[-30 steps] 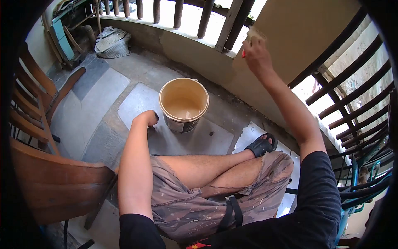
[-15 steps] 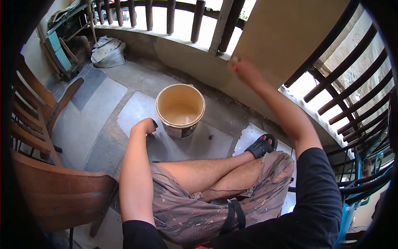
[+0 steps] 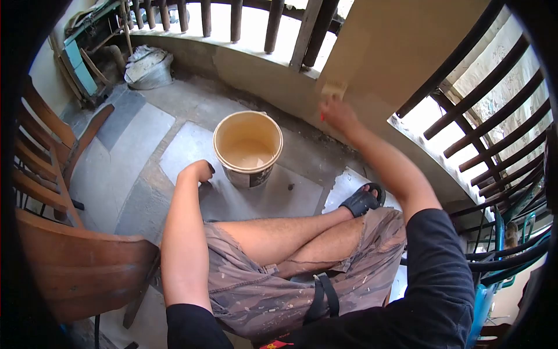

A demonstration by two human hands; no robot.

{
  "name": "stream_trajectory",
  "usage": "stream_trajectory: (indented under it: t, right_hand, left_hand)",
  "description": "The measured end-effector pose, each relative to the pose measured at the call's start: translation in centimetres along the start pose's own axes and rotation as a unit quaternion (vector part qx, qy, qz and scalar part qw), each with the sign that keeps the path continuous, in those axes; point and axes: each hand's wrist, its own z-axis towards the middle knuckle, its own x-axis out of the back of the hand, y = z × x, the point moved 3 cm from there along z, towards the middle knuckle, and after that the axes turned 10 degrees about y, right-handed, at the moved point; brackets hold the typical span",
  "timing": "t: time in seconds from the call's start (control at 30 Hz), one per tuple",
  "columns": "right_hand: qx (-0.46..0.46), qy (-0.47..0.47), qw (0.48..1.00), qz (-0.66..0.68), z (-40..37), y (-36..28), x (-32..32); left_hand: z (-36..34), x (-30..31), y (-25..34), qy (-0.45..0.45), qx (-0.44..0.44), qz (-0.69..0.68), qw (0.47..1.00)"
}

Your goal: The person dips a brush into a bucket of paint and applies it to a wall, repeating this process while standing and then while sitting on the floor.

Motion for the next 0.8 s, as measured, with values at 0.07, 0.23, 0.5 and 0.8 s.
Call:
stream_trajectory:
  t: [0.07,0.23,0.5,0.8]
  right_hand:
    - [0.006,-0.035,0.999,0.023,-1.4,-2.4,-1.7]
    - [-0.033,-0.023,0.996,0.085,-0.2,-2.8,-0.8]
    - [-0.111,0.281,0.953,0.018,5.2,6.5,14.6]
    - [-0.033,-0.003,0.999,-0.037,-2.1,0.5,0.6]
  left_hand:
    - [-0.8,0.4,0.6,0.004,0.002,0.006,1.000]
    - [-0.5,0.2,0.6,-0.004,0.016,-0.019,1.000]
    - [1.1,-0.3,-0.7,-0.009,0.036,0.010,0.999]
    - [0.5,-0.1,-0.1,-0.007,0.023,-0.017,1.000]
